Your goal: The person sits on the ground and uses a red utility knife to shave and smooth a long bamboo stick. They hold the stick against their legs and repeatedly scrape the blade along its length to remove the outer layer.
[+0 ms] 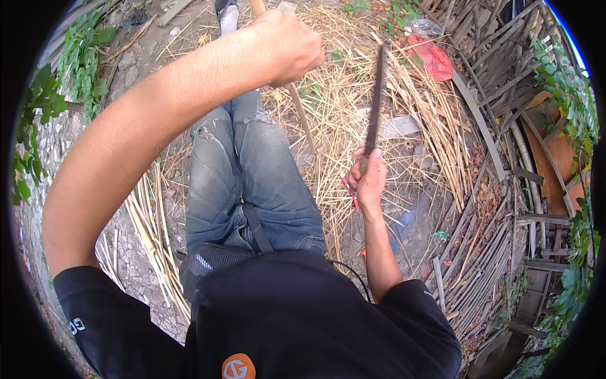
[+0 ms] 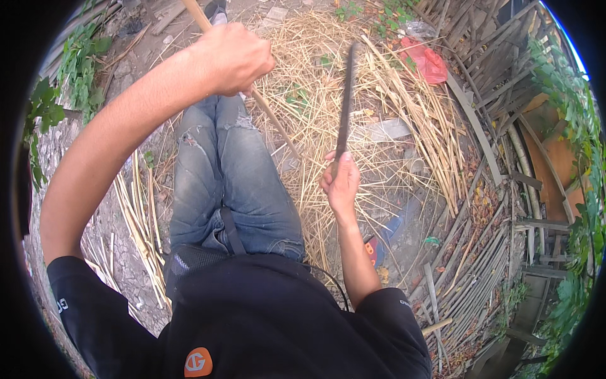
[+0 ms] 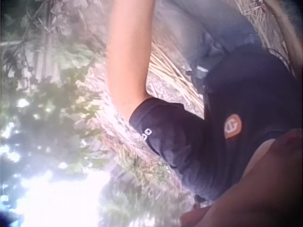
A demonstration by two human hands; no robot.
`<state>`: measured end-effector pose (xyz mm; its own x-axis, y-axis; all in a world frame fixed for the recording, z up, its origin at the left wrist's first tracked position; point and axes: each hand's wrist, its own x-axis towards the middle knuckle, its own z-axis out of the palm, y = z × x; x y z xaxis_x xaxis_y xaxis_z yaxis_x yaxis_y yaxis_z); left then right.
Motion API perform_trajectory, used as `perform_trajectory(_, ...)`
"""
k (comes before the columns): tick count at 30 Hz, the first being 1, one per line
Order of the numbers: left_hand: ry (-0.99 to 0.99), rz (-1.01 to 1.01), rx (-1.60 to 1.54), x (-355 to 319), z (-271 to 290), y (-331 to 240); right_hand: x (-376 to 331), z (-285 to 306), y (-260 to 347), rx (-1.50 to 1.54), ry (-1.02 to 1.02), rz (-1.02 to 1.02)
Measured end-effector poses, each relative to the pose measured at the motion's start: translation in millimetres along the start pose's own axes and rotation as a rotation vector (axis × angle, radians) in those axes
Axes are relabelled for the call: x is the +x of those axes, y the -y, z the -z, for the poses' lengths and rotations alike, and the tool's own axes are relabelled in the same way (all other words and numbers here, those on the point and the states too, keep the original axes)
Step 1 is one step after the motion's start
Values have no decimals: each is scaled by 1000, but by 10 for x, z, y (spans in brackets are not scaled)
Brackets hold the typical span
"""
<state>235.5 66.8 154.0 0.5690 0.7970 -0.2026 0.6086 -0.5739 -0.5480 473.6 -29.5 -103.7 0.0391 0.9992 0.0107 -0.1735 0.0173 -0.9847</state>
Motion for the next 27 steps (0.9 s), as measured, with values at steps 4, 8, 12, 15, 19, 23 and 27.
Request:
perform_trajectory(4,-15,-34,-36,23,66,-6,-383,41,-1086,105,-134,447)
perform_trajectory(8,7,-10,32,37,36,-57,-454,483,-1839,-490,0,-728)
perform_trajectory(12,58,37,-45,-71,54,20,-149,519,-1733,-67,-25,-1010)
perform_trajectory(15,-10,56,-31,-48,-7,95,74,610,-1530,321,-2,-1124)
perform_trajectory(19,-54,46,-16,31,12,68,251,351,-1048,-646,105,-374)
perform_trajectory(23,-46,15,10,50,1,75,121,-239,55,-262,103,60)
perform_trajectory(27,-6,44,-46,109,-52,83,-82,-473,29,126,16,435)
